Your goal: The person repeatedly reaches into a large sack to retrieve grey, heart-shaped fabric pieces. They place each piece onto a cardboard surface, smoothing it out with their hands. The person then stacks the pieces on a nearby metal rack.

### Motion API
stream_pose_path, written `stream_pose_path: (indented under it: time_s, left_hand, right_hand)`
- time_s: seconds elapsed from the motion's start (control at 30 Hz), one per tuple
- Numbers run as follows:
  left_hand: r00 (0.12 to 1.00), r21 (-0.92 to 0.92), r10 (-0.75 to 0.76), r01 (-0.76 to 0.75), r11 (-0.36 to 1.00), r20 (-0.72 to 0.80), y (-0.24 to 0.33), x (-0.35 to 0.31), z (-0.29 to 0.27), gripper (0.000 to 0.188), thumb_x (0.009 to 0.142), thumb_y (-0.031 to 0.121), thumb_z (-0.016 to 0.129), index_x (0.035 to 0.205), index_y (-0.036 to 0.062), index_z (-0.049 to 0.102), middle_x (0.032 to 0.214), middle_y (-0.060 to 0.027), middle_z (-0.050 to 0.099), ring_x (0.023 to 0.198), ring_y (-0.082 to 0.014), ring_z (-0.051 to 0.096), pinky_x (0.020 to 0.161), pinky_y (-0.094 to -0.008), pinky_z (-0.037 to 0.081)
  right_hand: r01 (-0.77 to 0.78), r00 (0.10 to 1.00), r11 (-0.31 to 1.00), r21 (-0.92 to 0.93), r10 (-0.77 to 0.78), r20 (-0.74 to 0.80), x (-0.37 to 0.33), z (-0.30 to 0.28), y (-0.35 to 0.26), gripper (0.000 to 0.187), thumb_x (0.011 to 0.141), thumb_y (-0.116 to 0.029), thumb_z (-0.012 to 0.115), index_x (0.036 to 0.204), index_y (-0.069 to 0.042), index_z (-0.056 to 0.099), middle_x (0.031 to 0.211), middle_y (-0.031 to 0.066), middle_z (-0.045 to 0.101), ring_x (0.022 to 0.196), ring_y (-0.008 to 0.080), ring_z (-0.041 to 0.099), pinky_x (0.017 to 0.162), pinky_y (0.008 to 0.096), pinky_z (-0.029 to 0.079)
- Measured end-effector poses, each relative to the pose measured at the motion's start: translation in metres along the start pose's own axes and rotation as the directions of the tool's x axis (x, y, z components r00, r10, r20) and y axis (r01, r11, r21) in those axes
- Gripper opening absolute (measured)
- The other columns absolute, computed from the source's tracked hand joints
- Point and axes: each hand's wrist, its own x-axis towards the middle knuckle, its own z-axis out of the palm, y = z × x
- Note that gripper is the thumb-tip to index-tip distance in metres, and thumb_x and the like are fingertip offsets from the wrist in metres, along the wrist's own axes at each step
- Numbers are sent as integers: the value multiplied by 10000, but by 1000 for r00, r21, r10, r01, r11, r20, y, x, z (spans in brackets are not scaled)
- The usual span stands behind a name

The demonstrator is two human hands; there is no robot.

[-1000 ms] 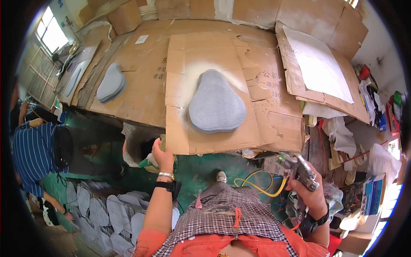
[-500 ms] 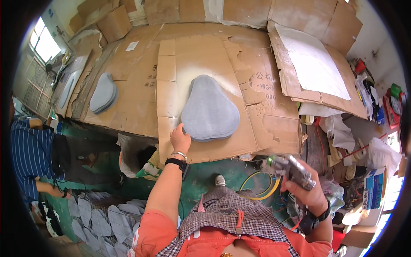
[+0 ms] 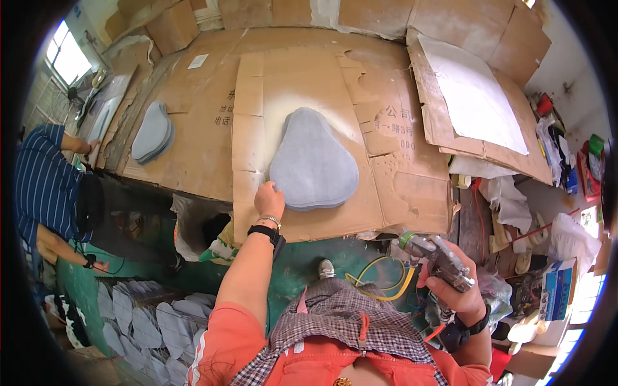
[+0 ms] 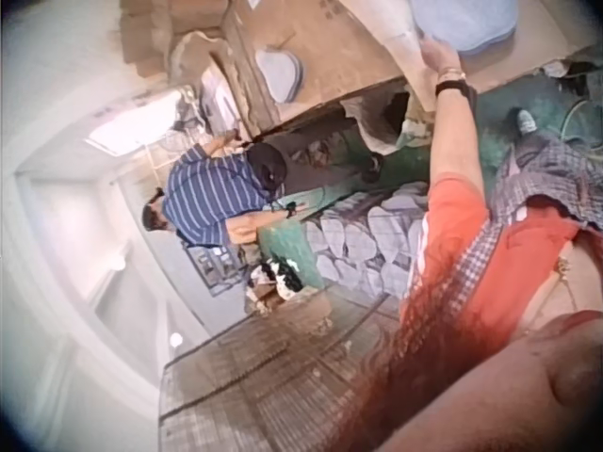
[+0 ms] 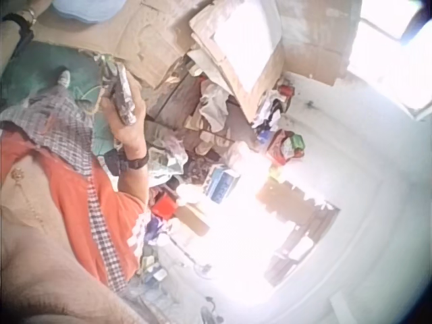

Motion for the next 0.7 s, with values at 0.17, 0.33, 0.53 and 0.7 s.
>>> stream_pose_path:
  time_s: [0.17, 0.33, 0.53, 0.7]
  left_hand:
    - [1000, -44, -16, 15, 999, -25, 12, -6, -10, 152, 773, 109, 652, 904, 59, 708, 1000, -144, 670, 935, -314, 639, 814, -416, 516]
    - [996, -297, -34, 9, 955, -80, 8, -2, -3, 94, 747, 73, 647, 816, 30, 693, 941, -138, 671, 822, -277, 651, 728, -382, 527]
    - [941, -719, -276, 329, 612, 196, 13, 0, 6, 161, 778, 40, 630, 936, 8, 628, 894, -88, 641, 727, -206, 627, 642, -356, 525]
    - [830, -852, -308, 514, 101, 464, 18, -7, -5, 342, 809, 32, 615, 1146, 13, 558, 946, -79, 618, 717, -211, 614, 609, -369, 524]
  right_hand:
    - [16, 977, 997, 76, 1, -214, -11, -6, -4, 635, 777, -38, 714, 1345, 40, 440, 898, 84, 640, 774, 142, 615, 740, 286, 514]
    - [-59, 997, 997, 56, 62, -43, -25, -13, -3, 606, 784, -79, 697, 1325, 42, 450, 852, 88, 624, 761, 149, 619, 718, 276, 507]
    - [83, 983, 996, 39, -75, -165, -11, -5, 3, 596, 796, -119, 691, 1320, 37, 454, 847, 87, 626, 755, 152, 616, 696, 282, 485]
    - [-60, 988, 998, 8, 61, -145, -38, -13, 7, 645, 773, -57, 698, 1352, 39, 430, 861, 94, 631, 756, 149, 611, 704, 283, 503]
